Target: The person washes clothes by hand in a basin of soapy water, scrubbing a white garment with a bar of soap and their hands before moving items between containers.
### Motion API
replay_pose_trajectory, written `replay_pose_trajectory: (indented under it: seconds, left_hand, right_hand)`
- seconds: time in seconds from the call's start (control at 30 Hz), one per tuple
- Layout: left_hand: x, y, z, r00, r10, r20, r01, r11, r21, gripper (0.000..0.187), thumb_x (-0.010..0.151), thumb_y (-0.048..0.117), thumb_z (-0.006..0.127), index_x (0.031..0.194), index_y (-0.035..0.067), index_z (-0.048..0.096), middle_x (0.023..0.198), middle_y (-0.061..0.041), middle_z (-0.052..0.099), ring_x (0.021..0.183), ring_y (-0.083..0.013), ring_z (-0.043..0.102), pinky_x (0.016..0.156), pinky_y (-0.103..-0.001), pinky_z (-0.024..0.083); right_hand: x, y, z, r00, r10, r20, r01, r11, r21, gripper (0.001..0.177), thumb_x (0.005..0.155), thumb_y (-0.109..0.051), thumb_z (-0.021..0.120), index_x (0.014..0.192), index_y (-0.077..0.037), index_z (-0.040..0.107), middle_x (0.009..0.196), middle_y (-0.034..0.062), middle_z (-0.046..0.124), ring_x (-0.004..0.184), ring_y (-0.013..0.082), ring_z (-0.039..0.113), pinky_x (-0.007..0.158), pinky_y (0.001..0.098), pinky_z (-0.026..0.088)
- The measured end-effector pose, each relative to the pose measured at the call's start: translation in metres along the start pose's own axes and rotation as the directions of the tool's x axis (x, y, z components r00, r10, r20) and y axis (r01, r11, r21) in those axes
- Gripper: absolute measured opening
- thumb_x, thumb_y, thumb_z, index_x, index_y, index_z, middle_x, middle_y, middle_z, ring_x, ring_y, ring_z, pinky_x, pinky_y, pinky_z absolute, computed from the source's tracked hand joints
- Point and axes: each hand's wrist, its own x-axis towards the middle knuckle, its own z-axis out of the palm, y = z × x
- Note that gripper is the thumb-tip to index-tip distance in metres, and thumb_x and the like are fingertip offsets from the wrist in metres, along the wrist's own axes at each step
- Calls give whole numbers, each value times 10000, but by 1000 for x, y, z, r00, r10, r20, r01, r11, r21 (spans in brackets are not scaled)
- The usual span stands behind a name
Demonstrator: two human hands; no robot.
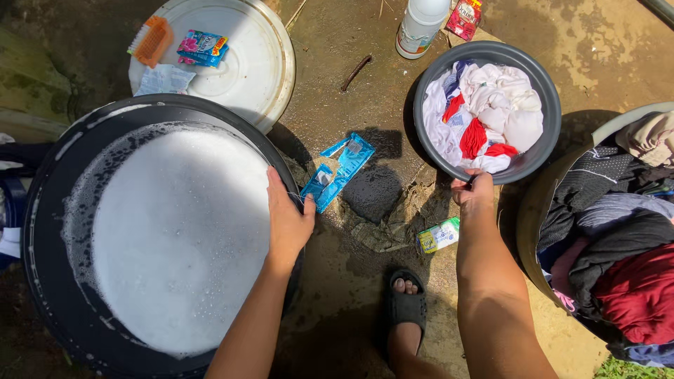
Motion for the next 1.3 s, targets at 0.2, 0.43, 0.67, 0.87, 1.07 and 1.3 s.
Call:
replay_pose_trajectory:
  seconds: [0.2,0.43,0.67,0.87,1.07,1.3]
  left_hand:
    - [-115,34,-49,930,365,-44,-362,929,75,496,1021,48,571,1500,47,439,1549,-179,452,1464,-399,459,1227,-475,421]
    - [-243,2,-10,886,-235,400,315,938,-147,422,1003,108,556,1420,92,495,1434,-149,515,1249,-299,561,927,-417,575]
    - [-305,-100,45,472,-791,389,881,445,-163,700,937,273,677,1550,175,355,1375,-126,557,1212,-293,569,982,-422,474]
    - [-340,-158,42,470,-877,96,807,384,-448,663,863,214,662,1481,116,442,1312,-127,659,1196,-288,632,1029,-416,475]
    - [-378,-184,4,395,-916,74,919,393,-36,506,886,213,660,1369,81,589,1289,-193,658,1227,-351,620,1056,-422,478]
    - [-415,-200,-72,46,-989,137,906,99,413,417,771,62,651,1161,-60,733,1294,-282,651,1264,-385,621,1058,-368,530]
  right_hand:
    - [-81,46,-92,965,152,215,-41,893,-447,85,913,-82,561,859,-60,499,673,54,509,466,141,419,414,260,364]
    - [-140,59,-141,882,359,306,-110,787,-607,65,944,-29,624,938,-54,565,769,50,614,579,153,580,510,260,470]
    - [-195,75,-152,837,534,122,-95,362,-927,238,889,-24,614,1114,48,645,1041,133,736,917,238,719,831,356,583]
    - [-243,94,-151,763,646,-29,-99,72,-992,307,873,11,671,1167,88,628,1061,154,747,926,256,734,846,353,604]
    - [-272,138,-135,733,676,-81,62,-186,-981,363,833,33,690,1188,103,653,1049,205,771,841,301,770,772,395,629]
    - [-278,206,-127,679,725,-114,402,-497,-769,396,841,-101,776,1208,28,697,1023,130,796,818,232,767,714,335,639]
